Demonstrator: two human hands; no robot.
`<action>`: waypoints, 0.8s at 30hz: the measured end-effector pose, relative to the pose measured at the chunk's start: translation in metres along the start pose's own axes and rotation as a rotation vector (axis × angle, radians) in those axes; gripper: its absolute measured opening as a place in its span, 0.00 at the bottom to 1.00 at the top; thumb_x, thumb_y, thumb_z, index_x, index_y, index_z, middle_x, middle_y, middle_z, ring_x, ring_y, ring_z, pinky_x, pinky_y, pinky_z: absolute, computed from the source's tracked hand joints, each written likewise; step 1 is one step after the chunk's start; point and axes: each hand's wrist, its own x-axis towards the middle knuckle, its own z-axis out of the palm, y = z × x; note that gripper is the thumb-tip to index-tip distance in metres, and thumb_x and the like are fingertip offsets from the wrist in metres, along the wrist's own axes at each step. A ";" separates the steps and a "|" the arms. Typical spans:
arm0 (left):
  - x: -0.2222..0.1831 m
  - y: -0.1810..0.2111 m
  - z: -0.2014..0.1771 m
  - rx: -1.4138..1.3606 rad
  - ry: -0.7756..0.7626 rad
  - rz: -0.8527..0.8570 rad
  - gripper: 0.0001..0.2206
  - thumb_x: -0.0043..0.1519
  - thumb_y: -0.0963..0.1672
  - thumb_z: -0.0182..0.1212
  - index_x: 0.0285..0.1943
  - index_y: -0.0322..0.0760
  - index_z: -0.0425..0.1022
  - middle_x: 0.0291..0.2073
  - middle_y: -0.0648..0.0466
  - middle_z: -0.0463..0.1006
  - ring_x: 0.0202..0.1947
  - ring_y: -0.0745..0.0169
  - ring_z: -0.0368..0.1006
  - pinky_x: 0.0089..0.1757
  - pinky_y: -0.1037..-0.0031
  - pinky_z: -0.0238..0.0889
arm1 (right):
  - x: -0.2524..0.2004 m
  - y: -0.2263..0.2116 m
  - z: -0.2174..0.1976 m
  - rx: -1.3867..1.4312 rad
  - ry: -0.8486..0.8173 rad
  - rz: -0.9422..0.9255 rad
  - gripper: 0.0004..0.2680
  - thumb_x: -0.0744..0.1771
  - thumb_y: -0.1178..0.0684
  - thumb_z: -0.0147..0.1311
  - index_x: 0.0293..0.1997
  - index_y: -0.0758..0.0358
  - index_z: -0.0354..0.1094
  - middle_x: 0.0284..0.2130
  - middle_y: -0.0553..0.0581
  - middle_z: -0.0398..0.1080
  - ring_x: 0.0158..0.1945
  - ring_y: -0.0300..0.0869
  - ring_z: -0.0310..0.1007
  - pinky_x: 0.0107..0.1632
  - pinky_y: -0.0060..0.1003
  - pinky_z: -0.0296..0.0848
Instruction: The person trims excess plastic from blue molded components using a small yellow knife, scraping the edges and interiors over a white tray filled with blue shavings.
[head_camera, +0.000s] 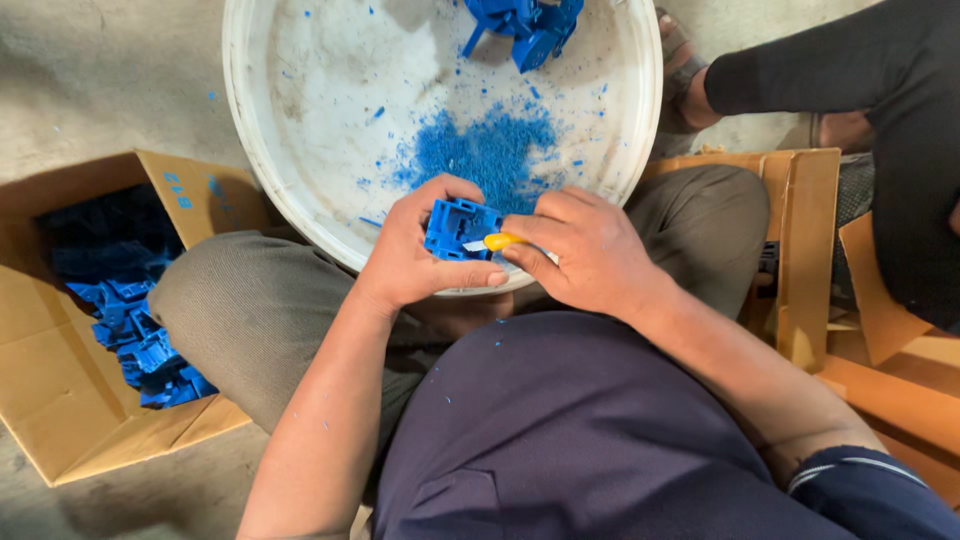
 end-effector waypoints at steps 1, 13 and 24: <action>0.000 -0.001 0.000 -0.008 -0.009 -0.010 0.29 0.43 0.46 0.84 0.51 0.39 0.73 0.38 0.63 0.74 0.39 0.75 0.67 0.41 0.79 0.65 | 0.000 0.001 0.000 -0.013 -0.011 -0.004 0.08 0.65 0.52 0.64 0.45 0.59 0.77 0.28 0.55 0.67 0.32 0.49 0.68 0.36 0.44 0.68; 0.001 0.004 0.003 0.026 -0.051 -0.027 0.27 0.45 0.47 0.83 0.51 0.39 0.75 0.36 0.62 0.76 0.37 0.75 0.70 0.41 0.78 0.67 | 0.000 0.004 0.007 0.008 0.004 0.013 0.08 0.64 0.51 0.66 0.44 0.60 0.77 0.30 0.53 0.68 0.34 0.48 0.69 0.37 0.42 0.69; 0.001 0.002 0.009 0.105 0.021 0.052 0.24 0.47 0.46 0.82 0.50 0.37 0.75 0.33 0.60 0.76 0.34 0.74 0.69 0.39 0.78 0.66 | -0.006 0.001 0.016 -0.024 0.051 0.021 0.11 0.60 0.57 0.67 0.45 0.62 0.77 0.31 0.54 0.69 0.35 0.49 0.70 0.39 0.42 0.71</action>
